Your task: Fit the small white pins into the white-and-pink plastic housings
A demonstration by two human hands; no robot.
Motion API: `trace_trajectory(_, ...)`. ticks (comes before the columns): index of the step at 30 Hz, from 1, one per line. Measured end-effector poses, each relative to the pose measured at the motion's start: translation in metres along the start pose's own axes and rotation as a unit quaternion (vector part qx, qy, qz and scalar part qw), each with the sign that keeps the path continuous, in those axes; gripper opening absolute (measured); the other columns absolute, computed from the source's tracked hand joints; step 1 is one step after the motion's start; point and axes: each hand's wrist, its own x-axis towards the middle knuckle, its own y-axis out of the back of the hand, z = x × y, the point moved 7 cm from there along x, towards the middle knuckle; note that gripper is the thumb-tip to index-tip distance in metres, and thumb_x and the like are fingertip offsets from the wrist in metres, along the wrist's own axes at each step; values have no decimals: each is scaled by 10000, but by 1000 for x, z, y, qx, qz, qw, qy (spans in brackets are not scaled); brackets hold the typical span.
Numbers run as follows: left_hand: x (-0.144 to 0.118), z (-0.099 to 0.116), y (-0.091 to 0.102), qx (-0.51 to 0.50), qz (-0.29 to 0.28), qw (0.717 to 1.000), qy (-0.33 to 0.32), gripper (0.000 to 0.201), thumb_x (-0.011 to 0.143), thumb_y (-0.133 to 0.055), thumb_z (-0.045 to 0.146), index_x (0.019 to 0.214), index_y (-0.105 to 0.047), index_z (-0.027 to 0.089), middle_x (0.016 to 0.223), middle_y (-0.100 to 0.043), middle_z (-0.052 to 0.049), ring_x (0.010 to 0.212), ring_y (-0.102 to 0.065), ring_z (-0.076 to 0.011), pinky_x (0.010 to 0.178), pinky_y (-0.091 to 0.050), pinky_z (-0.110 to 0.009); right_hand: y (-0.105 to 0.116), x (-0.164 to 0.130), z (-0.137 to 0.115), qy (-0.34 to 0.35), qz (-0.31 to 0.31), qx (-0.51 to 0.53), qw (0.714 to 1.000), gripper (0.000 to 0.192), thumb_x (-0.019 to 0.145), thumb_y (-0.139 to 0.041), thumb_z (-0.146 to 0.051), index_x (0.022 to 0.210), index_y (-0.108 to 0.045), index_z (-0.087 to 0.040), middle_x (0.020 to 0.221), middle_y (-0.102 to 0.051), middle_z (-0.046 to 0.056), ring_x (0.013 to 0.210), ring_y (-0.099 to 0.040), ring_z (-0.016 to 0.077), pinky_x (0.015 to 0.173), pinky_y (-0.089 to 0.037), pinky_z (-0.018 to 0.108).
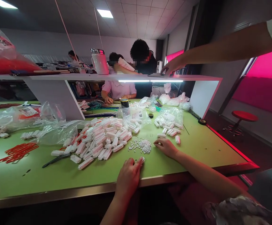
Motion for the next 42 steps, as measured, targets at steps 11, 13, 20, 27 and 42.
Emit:
trace_trajectory(11,-2,-12,-9,-63,29,998,-4,402,1030,-387,374,1327,-628,251,871,-577,-56,824,-605,-208,777,-501,-335,-11,6,-12,-51,-67,-102,991,327,917,-651,-330,1202,-693,-176,1165,-672,117,1009,-657,230,900,-498,322)
trace_trajectory(13,-2,-13,-10,-65,38,997,-8,413,1030,-374,406,1309,-644,264,852,-576,-51,805,-604,-205,762,-501,-330,-16,6,-18,-39,-87,-112,989,377,909,-665,-376,1238,-679,-193,1200,-651,115,989,-660,226,894,-501,322)
trace_trajectory(20,-4,-15,-8,-81,75,994,-17,489,1026,-316,501,1252,-685,273,820,-591,-50,766,-610,-196,752,-511,-323,-24,0,-23,-5,-44,-101,994,189,908,-672,-276,1071,-730,-200,1063,-686,79,909,-660,191,819,-502,277)
trace_trajectory(27,-4,-16,-6,-91,77,993,-11,480,1018,-336,523,1272,-672,294,828,-602,-47,768,-623,-197,746,-517,-316,-22,-2,-19,12,-16,-63,998,85,889,-662,-152,918,-733,-189,957,-708,58,853,-665,176,770,-512,266)
trace_trajectory(42,-6,-10,1,-65,24,997,29,385,1010,-435,367,1322,-630,257,909,-599,-60,859,-610,-216,796,-514,-335,-1,0,7,-13,2,20,1000,117,886,-636,-120,919,-736,-173,911,-739,62,852,-678,189,793,-516,302)
